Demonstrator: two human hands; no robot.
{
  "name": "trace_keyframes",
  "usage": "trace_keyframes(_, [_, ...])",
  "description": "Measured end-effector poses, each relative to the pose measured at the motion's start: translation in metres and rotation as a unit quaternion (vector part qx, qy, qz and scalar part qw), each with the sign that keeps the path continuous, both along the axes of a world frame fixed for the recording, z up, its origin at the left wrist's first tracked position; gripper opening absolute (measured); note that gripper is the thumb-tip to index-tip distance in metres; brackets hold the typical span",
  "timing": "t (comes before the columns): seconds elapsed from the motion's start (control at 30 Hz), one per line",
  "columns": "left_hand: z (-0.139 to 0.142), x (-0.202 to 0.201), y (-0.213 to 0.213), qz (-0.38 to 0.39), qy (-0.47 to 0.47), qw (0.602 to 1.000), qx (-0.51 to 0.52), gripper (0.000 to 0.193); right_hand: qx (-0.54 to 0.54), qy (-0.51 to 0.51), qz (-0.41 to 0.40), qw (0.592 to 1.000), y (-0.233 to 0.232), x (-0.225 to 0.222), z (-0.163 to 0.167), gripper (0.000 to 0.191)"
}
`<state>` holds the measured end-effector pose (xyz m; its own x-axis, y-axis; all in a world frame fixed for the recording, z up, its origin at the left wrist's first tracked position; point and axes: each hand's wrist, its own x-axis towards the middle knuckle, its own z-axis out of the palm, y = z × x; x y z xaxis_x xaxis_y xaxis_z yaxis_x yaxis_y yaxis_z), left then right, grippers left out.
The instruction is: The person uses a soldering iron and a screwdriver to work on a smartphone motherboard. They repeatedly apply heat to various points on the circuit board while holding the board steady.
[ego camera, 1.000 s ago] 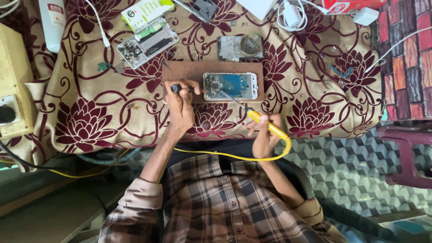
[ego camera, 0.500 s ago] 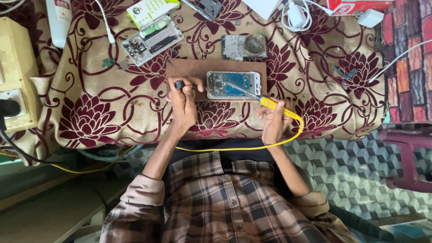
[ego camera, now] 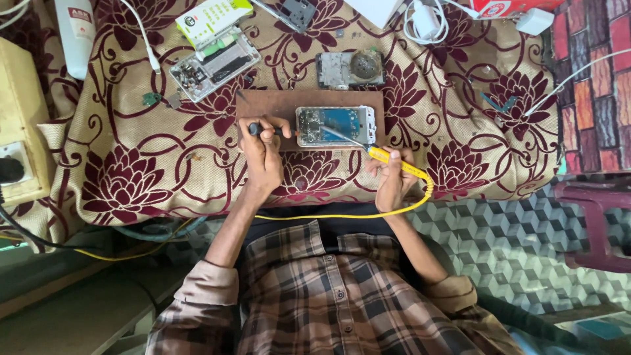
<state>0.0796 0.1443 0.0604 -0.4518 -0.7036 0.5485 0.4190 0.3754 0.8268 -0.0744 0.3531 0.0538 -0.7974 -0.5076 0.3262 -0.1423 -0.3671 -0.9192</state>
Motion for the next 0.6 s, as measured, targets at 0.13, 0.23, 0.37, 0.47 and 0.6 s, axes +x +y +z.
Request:
trace_keyframes(0.13, [0.001,0.001,0.0,-0.003,-0.003,1.0,0.004,0.021,0.003,0.002,-0.004,1.0,0.002,0.0,-0.002,0.023])
trace_keyframes(0.23, [0.001,0.0,0.0,0.0,-0.006,1.0,0.002,0.02,0.008,0.005,-0.015,1.0,0.002,0.0,-0.003,0.024])
trace_keyframes(0.37, [0.001,-0.001,0.0,0.002,-0.012,1.0,0.005,0.019,0.032,0.044,-0.051,0.997,0.0,0.006,-0.001,0.028])
trace_keyframes(0.47, [0.001,0.0,0.001,-0.003,-0.01,1.0,0.001,0.018,0.063,0.068,-0.072,0.993,0.0,0.018,0.005,0.027])
trace_keyframes(0.6, [0.0,0.0,0.001,-0.017,-0.01,1.0,-0.011,0.019,0.095,0.072,-0.097,0.988,-0.003,0.034,0.018,0.023])
